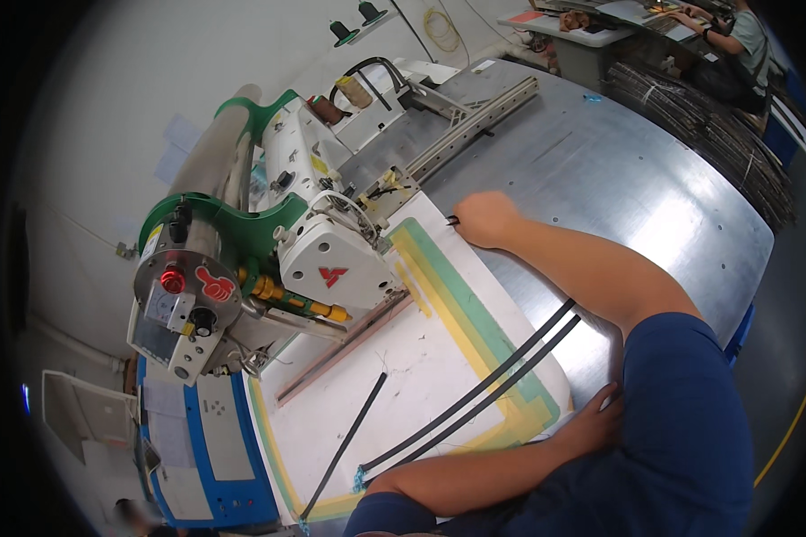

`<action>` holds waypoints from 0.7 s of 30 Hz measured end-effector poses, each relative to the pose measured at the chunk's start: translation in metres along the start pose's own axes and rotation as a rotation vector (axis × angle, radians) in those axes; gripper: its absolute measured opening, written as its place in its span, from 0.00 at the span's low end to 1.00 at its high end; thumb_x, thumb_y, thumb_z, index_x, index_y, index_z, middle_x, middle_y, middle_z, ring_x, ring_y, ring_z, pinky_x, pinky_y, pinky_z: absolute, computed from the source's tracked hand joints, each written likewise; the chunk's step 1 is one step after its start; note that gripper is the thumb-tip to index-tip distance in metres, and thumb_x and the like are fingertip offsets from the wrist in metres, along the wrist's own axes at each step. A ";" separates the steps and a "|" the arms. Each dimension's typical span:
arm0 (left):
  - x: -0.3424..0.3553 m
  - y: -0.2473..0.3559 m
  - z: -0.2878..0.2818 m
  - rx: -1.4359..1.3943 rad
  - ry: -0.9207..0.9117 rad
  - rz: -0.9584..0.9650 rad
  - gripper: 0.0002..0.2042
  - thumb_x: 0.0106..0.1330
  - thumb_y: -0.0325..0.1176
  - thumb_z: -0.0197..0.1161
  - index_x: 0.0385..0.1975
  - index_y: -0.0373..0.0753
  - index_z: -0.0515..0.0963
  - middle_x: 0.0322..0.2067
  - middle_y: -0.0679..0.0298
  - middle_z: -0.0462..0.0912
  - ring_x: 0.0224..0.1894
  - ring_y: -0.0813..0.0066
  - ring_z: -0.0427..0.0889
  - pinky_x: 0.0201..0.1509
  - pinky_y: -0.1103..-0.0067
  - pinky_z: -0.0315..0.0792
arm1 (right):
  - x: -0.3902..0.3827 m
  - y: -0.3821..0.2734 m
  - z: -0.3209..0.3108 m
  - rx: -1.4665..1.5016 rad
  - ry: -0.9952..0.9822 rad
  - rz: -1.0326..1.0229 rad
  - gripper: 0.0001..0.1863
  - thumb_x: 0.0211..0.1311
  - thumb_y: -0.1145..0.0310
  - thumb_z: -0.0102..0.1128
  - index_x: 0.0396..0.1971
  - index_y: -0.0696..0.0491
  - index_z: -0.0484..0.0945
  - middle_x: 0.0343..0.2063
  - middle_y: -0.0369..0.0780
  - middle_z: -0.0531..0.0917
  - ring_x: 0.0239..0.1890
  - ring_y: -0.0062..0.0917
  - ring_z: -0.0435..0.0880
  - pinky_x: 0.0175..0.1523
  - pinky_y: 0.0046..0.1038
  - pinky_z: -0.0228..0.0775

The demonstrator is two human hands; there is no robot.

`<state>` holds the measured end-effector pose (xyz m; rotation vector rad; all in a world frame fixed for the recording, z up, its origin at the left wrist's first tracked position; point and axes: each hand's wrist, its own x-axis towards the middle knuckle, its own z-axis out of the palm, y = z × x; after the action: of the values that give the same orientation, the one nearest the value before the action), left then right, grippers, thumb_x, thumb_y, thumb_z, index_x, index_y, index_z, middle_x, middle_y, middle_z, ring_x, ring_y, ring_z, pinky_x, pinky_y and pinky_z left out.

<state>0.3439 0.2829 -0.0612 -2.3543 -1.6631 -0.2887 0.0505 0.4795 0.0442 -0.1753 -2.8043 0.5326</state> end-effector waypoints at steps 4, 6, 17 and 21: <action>0.002 0.003 -0.008 -0.071 0.017 -0.049 0.13 0.70 0.47 0.56 0.49 0.60 0.84 0.59 0.69 0.80 0.74 0.57 0.64 0.81 0.46 0.48 | -0.004 -0.009 -0.007 -0.020 -0.069 0.063 0.14 0.65 0.58 0.59 0.36 0.52 0.87 0.36 0.48 0.89 0.42 0.46 0.88 0.48 0.47 0.80; 0.002 0.004 -0.013 -0.095 0.061 -0.085 0.14 0.70 0.50 0.56 0.50 0.60 0.84 0.59 0.67 0.80 0.74 0.57 0.64 0.81 0.46 0.50 | -0.003 -0.011 -0.007 -0.023 -0.069 0.047 0.15 0.66 0.57 0.58 0.37 0.53 0.86 0.35 0.49 0.89 0.41 0.47 0.88 0.47 0.48 0.79; -0.154 -0.054 -0.228 -0.159 0.012 -1.041 0.25 0.57 0.36 0.77 0.55 0.36 0.80 0.52 0.52 0.84 0.56 0.49 0.81 0.63 0.59 0.72 | -0.009 0.008 0.006 -0.048 0.001 0.071 0.15 0.65 0.57 0.58 0.38 0.50 0.88 0.38 0.48 0.89 0.43 0.46 0.89 0.49 0.48 0.80; -0.302 -0.004 -0.246 0.356 -0.058 -1.516 0.23 0.65 0.36 0.70 0.59 0.34 0.80 0.54 0.45 0.82 0.58 0.45 0.79 0.66 0.56 0.69 | -0.007 -0.008 -0.003 -0.039 0.052 0.022 0.15 0.64 0.60 0.57 0.39 0.51 0.89 0.37 0.49 0.89 0.45 0.48 0.88 0.52 0.49 0.79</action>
<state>0.2355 -0.0627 0.0827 -0.4845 -2.8294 -0.1192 0.0581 0.4721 0.0482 -0.2251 -2.7663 0.4723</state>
